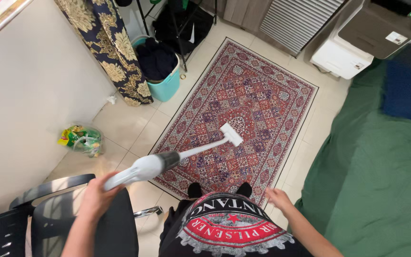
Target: The person vacuums a rug in a bedroom using a handheld cordless vacuum, maneuvering the device across the surface and edges of the rug.
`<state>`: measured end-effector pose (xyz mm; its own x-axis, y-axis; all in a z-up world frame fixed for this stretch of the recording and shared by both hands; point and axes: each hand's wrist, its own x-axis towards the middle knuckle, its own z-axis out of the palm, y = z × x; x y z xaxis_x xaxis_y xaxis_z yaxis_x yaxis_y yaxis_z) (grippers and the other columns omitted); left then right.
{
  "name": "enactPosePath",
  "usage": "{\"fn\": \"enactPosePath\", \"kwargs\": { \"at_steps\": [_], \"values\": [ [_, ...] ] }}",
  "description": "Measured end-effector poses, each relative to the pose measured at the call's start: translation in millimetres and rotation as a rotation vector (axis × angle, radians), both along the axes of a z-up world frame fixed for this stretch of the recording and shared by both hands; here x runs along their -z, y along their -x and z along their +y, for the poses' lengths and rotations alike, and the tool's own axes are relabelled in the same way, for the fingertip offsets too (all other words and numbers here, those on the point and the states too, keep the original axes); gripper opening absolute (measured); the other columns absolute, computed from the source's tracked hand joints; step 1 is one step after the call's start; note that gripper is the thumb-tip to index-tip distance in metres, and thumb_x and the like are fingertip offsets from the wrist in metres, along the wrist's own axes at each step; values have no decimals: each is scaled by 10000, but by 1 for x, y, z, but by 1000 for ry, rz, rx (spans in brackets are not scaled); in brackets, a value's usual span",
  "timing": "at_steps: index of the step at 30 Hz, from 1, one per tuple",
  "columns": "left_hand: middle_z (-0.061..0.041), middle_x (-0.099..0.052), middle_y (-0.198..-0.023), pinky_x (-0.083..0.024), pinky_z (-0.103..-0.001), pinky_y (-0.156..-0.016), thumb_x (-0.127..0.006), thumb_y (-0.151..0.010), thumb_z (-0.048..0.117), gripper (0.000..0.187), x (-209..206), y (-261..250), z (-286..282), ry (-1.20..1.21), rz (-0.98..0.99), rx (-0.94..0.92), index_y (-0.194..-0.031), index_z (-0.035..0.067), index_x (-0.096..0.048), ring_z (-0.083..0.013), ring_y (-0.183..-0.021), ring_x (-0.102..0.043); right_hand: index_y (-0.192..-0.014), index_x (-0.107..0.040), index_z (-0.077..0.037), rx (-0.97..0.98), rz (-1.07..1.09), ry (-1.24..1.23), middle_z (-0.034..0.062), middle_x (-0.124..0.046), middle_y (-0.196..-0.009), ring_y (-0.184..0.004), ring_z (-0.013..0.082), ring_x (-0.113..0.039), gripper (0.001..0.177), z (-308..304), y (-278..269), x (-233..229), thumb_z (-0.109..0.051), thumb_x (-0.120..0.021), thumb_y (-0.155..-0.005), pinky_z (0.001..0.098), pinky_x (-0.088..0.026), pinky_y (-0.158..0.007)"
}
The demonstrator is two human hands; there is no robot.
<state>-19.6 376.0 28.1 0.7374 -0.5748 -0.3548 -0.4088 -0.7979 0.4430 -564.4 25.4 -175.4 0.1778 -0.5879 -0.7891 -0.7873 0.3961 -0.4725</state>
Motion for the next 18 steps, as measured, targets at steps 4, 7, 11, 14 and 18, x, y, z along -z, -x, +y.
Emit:
{"fn": "enactPosePath", "kwargs": {
  "at_steps": [4,7,11,14,18],
  "values": [
    [-145,-773,-1020,-561,-439,-845,-824,-774,355,512,-20,-27,40,-34,-65,-37,-1264,250,-723,-344,-986,-727,-1181,-737,-47,-38,274,12,92,-792,-1025,-824,248,-748,617,13,85,14,-593,-578,-940,393,-562,-615],
    [-139,-785,-1008,-566,-435,-851,-809,-785,344,519,-18,-33,40,-24,-34,-52,-1290,273,-715,-331,-952,-745,-1276,-686,-110,164,347,-118,27,-750,-1144,-934,217,-721,607,24,112,13,-595,-562,-933,448,-509,-727],
    [-153,-771,-1023,-563,-401,-846,-840,-761,299,555,9,-21,-2,72,-56,46,-1300,277,-710,-313,-945,-731,-1270,-685,-70,227,222,-89,96,-763,-1163,-938,255,-729,619,36,104,16,-576,-627,-919,471,-524,-755],
    [-136,-806,-989,-574,-362,-787,-817,-808,202,598,33,2,-48,116,325,-13,-1386,258,-673,-248,-855,-709,-1225,-689,-55,171,122,-26,108,-785,-1120,-930,242,-746,570,42,66,-2,-534,-618,-927,427,-571,-789],
    [-66,-779,-1151,-559,-309,-833,-774,-787,129,651,59,47,-118,408,465,160,-1414,189,-610,-141,-947,-707,-1130,-737,28,109,-12,88,156,-805,-1018,-865,243,-760,537,45,25,-26,-464,-636,-937,344,-595,-782]
  ]
}}
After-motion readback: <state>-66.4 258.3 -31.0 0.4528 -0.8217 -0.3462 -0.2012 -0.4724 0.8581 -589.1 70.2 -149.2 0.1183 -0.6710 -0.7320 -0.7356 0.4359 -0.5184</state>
